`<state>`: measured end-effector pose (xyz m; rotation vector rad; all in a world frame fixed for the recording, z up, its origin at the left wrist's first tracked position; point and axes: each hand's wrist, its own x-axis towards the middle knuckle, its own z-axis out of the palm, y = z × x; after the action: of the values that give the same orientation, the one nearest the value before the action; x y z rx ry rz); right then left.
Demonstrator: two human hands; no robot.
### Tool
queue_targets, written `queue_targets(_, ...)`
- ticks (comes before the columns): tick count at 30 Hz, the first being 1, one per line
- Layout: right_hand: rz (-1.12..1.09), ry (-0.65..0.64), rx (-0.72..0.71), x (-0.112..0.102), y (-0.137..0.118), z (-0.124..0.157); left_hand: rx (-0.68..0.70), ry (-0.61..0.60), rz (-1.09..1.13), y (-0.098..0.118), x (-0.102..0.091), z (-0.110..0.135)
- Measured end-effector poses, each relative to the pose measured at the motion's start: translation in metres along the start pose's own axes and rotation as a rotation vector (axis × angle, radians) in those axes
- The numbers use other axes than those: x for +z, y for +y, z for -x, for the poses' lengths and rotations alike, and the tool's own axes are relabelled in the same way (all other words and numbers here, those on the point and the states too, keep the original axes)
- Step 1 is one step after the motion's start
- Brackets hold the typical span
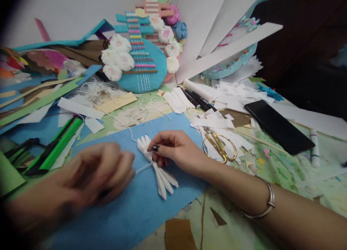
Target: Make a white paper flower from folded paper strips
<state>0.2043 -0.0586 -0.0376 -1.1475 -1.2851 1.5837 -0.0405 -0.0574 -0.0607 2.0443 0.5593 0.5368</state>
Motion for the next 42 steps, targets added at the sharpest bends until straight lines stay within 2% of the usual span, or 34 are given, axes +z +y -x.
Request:
queue_targets(3,-0.051,0.025,-0.015,0.0,0.002,-0.001,-0.067,0.059,-0.095,0.013,-0.008,-0.055)
queue_targets(5,-0.043,0.061,-0.017,0.0,0.002,-0.002,-0.026,0.07,-0.204,0.017,-0.006,-0.069)
queue_targets(8,0.096,0.151,-0.002,-0.004,-0.001,0.001,0.039,0.095,-0.337,0.017,0.001,-0.066)
queue_targets(12,0.555,0.29,-0.039,-0.006,-0.013,0.014,0.07,0.131,-0.417,0.013,0.004,-0.06)
queue_targets(16,0.987,0.138,-0.091,0.006,-0.018,0.028,0.066,0.155,-0.421,0.011,0.003,-0.064)
queue_targets(19,1.138,0.082,-0.157,0.016,-0.011,0.031,0.069,0.149,-0.395,0.009,0.003,-0.066)
queue_targets(23,1.201,0.066,-0.219,0.017,0.0,0.029,0.121,0.115,-0.369,0.007,0.004,-0.067)
queue_targets(27,1.242,0.101,-0.413,0.01,0.004,0.026,0.163,0.13,-0.447,0.005,0.003,-0.066)
queue_targets(30,1.222,0.112,-0.487,0.005,0.004,0.023,0.223,0.125,-0.526,0.001,0.001,-0.065)
queue_targets(34,1.155,0.07,-0.441,0.001,0.002,0.02,0.28,0.097,-0.595,-0.005,-0.001,-0.064)
queue_targets(42,1.061,0.037,-0.314,0.0,-0.005,0.019,0.171,0.087,-0.517,0.001,-0.003,-0.067)
